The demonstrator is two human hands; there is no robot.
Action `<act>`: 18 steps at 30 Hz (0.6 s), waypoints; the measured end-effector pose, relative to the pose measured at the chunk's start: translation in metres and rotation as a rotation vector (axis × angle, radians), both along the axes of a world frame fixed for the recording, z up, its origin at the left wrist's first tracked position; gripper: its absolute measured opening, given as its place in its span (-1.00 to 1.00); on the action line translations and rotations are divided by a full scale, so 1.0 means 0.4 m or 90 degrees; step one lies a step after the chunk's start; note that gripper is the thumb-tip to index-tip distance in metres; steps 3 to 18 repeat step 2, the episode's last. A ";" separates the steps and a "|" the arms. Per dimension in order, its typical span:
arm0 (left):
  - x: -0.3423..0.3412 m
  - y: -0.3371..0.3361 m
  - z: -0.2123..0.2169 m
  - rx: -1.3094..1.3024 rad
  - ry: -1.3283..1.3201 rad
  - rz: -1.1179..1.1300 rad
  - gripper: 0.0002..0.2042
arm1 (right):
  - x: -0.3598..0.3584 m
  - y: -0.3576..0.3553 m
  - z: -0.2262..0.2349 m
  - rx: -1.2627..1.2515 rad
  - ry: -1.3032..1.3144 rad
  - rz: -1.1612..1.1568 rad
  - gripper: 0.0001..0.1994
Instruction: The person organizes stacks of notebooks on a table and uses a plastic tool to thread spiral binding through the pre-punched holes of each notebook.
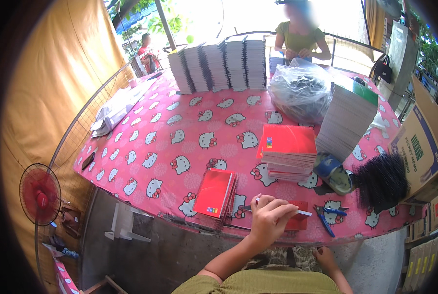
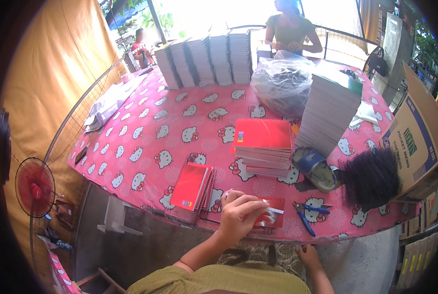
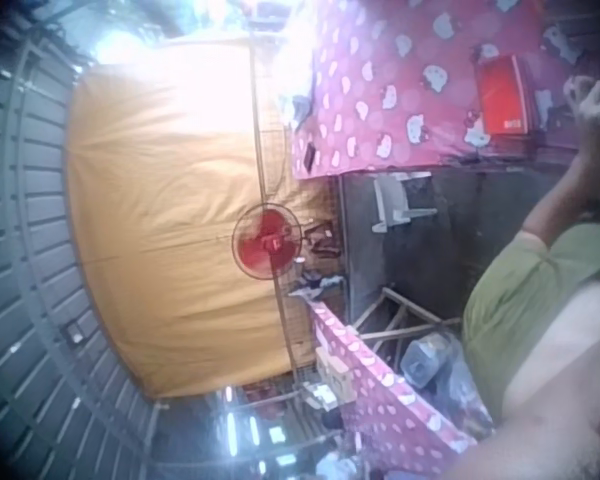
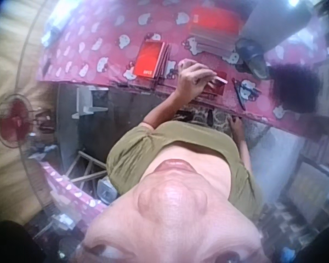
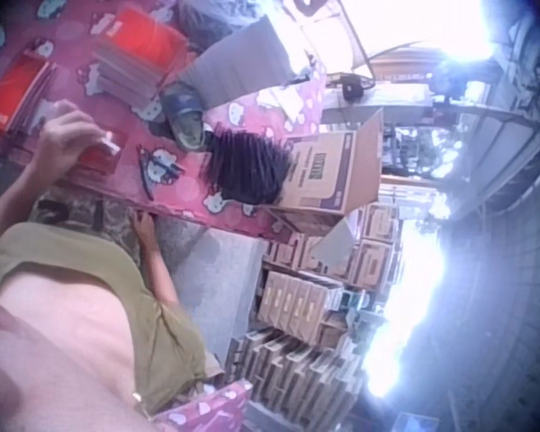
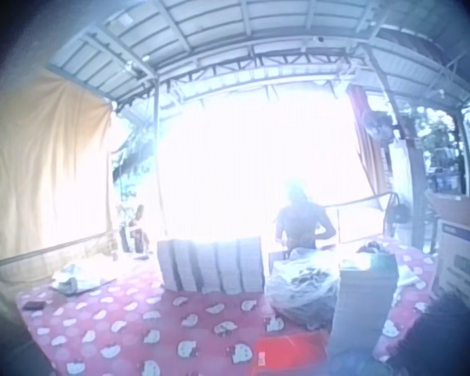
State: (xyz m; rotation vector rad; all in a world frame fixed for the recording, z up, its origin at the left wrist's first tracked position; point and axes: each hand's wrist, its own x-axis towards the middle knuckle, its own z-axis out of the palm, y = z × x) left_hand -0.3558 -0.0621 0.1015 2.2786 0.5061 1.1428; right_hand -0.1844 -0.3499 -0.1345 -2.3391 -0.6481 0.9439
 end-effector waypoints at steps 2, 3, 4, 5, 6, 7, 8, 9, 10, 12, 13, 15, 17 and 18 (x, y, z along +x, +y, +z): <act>0.001 0.006 -0.003 0.001 0.004 -0.006 -0.86 | 0.006 0.004 -0.013 0.036 0.131 -0.083 -0.54; 0.001 0.006 -0.003 0.001 0.004 -0.006 -0.86 | 0.006 0.004 -0.013 0.036 0.131 -0.083 -0.54; 0.001 0.006 -0.003 0.001 0.004 -0.006 -0.86 | 0.006 0.004 -0.013 0.036 0.131 -0.083 -0.54; 0.001 0.006 -0.003 0.001 0.004 -0.006 -0.86 | 0.006 0.004 -0.013 0.036 0.131 -0.083 -0.54; 0.001 0.006 -0.003 0.001 0.004 -0.006 -0.86 | 0.006 0.004 -0.013 0.036 0.131 -0.083 -0.54; 0.001 0.006 -0.003 0.001 0.004 -0.006 -0.86 | 0.006 0.004 -0.013 0.036 0.131 -0.083 -0.54; 0.001 0.006 -0.003 0.001 0.004 -0.006 -0.86 | 0.006 0.004 -0.013 0.036 0.131 -0.083 -0.54; 0.001 0.006 -0.003 0.001 0.004 -0.006 -0.86 | 0.006 0.004 -0.013 0.036 0.131 -0.083 -0.54; 0.001 0.006 -0.003 0.001 0.004 -0.006 -0.86 | 0.006 0.004 -0.013 0.036 0.131 -0.083 -0.54; 0.001 0.006 -0.003 0.001 0.004 -0.006 -0.86 | 0.006 0.004 -0.013 0.036 0.131 -0.083 -0.54; 0.001 0.006 -0.003 0.001 0.004 -0.006 -0.86 | 0.006 0.004 -0.013 0.036 0.131 -0.083 -0.54; 0.001 0.006 -0.003 0.001 0.004 -0.006 -0.86 | 0.006 0.004 -0.013 0.036 0.131 -0.083 -0.54; 0.001 0.006 -0.003 0.001 0.004 -0.006 -0.86 | 0.006 0.004 -0.013 0.036 0.131 -0.083 -0.54; 0.001 0.006 -0.003 0.001 0.004 -0.006 -0.86 | 0.006 0.004 -0.013 0.036 0.131 -0.083 -0.54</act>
